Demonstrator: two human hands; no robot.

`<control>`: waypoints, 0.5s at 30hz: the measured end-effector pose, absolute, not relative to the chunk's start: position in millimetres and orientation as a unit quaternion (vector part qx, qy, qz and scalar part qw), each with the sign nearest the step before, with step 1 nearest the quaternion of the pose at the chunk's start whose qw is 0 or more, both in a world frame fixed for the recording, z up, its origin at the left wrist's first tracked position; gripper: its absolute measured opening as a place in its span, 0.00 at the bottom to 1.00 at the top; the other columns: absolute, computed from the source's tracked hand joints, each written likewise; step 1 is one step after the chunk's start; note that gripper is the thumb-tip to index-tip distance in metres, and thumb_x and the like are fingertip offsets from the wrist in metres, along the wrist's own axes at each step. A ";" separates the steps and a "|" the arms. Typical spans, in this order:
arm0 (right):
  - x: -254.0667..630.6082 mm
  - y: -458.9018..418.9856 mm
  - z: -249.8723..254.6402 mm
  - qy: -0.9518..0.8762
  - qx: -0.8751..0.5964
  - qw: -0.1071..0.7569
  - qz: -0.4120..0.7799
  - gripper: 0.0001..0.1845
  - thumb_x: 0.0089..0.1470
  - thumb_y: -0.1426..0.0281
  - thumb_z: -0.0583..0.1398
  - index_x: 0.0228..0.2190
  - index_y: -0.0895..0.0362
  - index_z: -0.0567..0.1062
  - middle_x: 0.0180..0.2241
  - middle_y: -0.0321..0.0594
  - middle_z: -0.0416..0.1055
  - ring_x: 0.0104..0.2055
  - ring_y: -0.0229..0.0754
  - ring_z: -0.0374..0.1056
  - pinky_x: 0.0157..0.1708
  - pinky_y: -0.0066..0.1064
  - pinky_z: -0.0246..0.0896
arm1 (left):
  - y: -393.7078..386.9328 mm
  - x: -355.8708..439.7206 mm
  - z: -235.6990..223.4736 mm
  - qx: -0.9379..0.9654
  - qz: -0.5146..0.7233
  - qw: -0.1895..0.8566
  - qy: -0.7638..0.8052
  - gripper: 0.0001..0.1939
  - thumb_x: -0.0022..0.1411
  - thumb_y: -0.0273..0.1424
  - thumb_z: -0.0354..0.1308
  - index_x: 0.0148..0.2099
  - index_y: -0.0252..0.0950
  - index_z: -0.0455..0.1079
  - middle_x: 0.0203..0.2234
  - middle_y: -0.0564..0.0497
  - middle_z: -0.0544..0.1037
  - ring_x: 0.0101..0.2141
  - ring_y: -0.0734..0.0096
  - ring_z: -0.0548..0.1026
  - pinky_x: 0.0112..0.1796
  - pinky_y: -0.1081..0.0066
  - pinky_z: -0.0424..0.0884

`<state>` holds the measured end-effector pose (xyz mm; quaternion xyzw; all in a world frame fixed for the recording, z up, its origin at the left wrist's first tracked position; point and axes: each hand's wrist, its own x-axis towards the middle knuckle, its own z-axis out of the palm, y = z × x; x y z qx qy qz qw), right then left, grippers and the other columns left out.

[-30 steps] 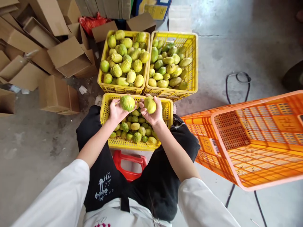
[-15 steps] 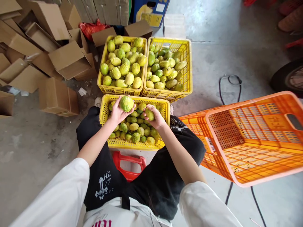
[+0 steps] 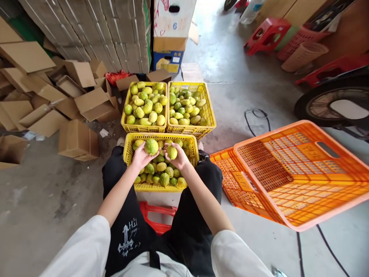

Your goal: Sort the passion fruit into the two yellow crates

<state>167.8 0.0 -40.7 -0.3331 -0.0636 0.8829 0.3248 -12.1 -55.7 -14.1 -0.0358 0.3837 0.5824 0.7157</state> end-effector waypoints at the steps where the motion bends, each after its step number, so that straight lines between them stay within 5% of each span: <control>1: 168.6 -4.3 -41.2 -0.058 -0.338 0.320 0.883 0.04 0.59 0.69 0.61 0.36 0.57 0.75 0.28 0.37 0.76 0.28 0.36 0.73 0.27 0.23 0.74 | -59.8 -10.9 -15.3 -0.036 0.566 0.725 0.392 0.18 0.74 0.37 0.46 0.46 0.33 0.74 0.32 0.43 0.83 0.41 0.56 0.84 0.39 0.62 0.82; 7: 179.4 -26.7 -51.9 -0.038 -0.369 0.293 0.881 0.05 0.58 0.68 0.62 0.33 0.57 0.72 0.24 0.36 0.73 0.21 0.33 0.68 0.20 0.20 0.67 | -82.6 1.8 -29.0 -0.012 0.509 0.750 0.422 0.18 0.73 0.38 0.50 0.53 0.31 0.73 0.30 0.42 0.83 0.33 0.57 0.84 0.34 0.64 0.81; 12: 188.4 -35.1 -67.8 -0.074 -0.347 0.328 0.875 0.07 0.54 0.66 0.61 0.34 0.55 0.73 0.30 0.43 0.77 0.33 0.48 0.77 0.31 0.38 0.76 | -91.2 2.9 -43.0 -0.059 0.519 0.731 0.438 0.19 0.73 0.35 0.48 0.55 0.29 0.73 0.34 0.38 0.83 0.35 0.55 0.84 0.39 0.58 0.82; 15: 192.0 -35.0 -81.8 -0.109 -0.363 0.313 0.871 0.08 0.50 0.68 0.64 0.34 0.54 0.73 0.30 0.41 0.77 0.34 0.50 0.78 0.33 0.41 0.76 | -93.3 -0.1 -52.1 -0.089 0.509 0.719 0.465 0.17 0.72 0.32 0.48 0.56 0.30 0.71 0.32 0.40 0.82 0.32 0.55 0.83 0.36 0.56 0.82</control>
